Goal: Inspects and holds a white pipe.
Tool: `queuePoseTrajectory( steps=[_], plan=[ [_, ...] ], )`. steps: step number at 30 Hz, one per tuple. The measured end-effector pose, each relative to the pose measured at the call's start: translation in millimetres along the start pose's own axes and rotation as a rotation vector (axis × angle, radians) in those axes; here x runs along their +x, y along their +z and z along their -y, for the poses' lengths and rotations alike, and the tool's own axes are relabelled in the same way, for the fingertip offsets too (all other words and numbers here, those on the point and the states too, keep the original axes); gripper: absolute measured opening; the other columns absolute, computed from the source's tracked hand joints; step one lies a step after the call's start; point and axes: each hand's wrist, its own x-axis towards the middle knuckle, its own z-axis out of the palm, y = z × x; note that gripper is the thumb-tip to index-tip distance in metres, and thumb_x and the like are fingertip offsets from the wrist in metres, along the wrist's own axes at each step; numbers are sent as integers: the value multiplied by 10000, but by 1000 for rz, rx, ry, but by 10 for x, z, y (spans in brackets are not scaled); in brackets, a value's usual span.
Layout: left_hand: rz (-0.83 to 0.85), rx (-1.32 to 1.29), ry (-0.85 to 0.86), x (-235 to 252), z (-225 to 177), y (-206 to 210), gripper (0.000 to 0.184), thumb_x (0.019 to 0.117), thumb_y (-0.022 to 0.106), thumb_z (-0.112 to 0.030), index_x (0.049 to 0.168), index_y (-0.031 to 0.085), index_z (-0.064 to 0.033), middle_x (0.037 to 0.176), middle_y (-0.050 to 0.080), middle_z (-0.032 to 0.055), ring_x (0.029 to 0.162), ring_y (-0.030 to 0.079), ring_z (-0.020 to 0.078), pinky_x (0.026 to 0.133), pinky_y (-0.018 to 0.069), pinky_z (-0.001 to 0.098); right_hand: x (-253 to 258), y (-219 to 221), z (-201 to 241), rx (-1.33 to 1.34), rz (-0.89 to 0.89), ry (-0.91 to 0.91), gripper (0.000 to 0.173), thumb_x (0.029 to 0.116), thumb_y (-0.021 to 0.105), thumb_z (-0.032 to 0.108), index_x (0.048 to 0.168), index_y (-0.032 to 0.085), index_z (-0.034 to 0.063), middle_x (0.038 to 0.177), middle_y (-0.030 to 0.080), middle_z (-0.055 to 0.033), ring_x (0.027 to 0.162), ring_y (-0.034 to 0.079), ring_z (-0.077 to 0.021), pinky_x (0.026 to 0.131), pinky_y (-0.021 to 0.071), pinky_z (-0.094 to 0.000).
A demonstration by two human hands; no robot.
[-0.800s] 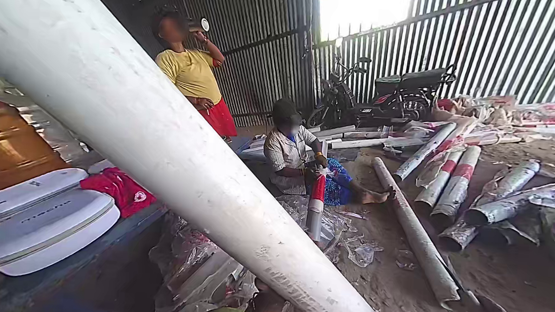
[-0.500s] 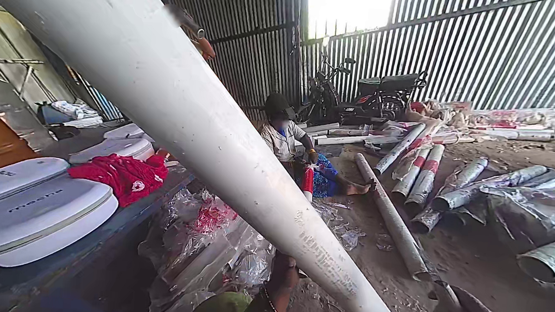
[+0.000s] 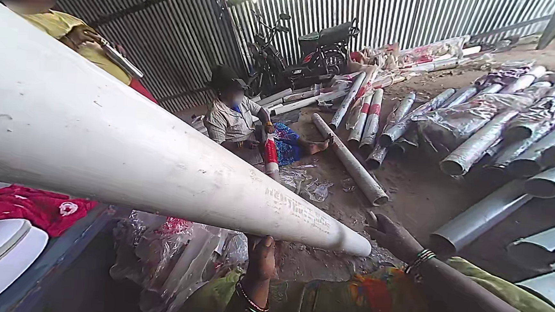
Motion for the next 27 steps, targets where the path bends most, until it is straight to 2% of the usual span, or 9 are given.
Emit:
queuePoseTrajectory(
  steps=[2,5,7,9,13,18,21,23,27],
  plan=[
    [123,-12,21,-9,-25,-56,351,808,757,-464,1104,677,-294,1012,725,-221,1018,650,-88,928,529,162,41,50,11,-90,56,-4,485,1067,562,280,1442,470,-13,1144,655,-270,985,673,-378,920,510,-564],
    [211,116,82,16,-26,-129,361,850,710,-488,1161,630,-321,1050,703,-252,1044,633,-104,941,520,152,76,91,42,-179,95,-15,498,1067,554,319,1421,488,-24,1187,644,-289,1063,657,-422,955,485,-604],
    [248,252,164,73,-19,-220,449,826,737,-496,1184,564,-288,1055,684,-275,1040,629,-116,930,532,149,98,93,34,-195,106,-3,490,1071,549,323,1407,501,-31,1178,644,-285,1052,657,-409,956,484,-592],
    [286,268,200,124,-55,-329,436,749,823,-435,1111,619,-302,1009,701,-268,994,643,-111,890,547,150,140,87,11,-193,100,4,449,1075,546,314,1357,526,-35,1129,652,-271,1019,659,-388,936,489,-575],
    [528,8,125,58,-67,-569,320,861,759,-282,1177,723,-323,1110,727,-218,1060,626,-119,945,488,108,247,124,-156,-170,62,-5,411,1064,581,292,1315,556,-33,1065,668,-257,972,670,-395,891,508,-595],
    [266,-238,260,-14,104,-390,278,883,682,-454,1053,767,-251,1039,758,-108,1070,670,-12,932,535,209,299,133,-188,-152,51,-24,408,1065,579,279,1313,549,-43,1062,666,-269,957,673,-403,880,510,-593],
    [193,-247,391,19,137,-390,316,922,639,-447,1030,758,-175,1012,757,-74,1048,681,12,913,539,221,340,156,-217,-205,48,-40,416,1052,596,286,1300,569,-46,1078,671,-287,1005,671,-437,896,501,-626],
    [131,-160,441,8,47,-331,411,927,630,-445,1000,703,-48,965,744,-6,1009,700,61,898,549,239,309,121,-154,-216,75,0,417,1061,583,285,1317,559,-44,1102,667,-284,1029,664,-430,910,494,-618],
    [25,-100,450,1,-46,-174,634,940,545,-554,1075,635,58,989,717,55,1025,692,98,903,546,269,386,104,-256,-207,65,44,425,1066,568,306,1327,543,-29,1087,670,-277,999,675,-426,894,503,-615]
  ],
)
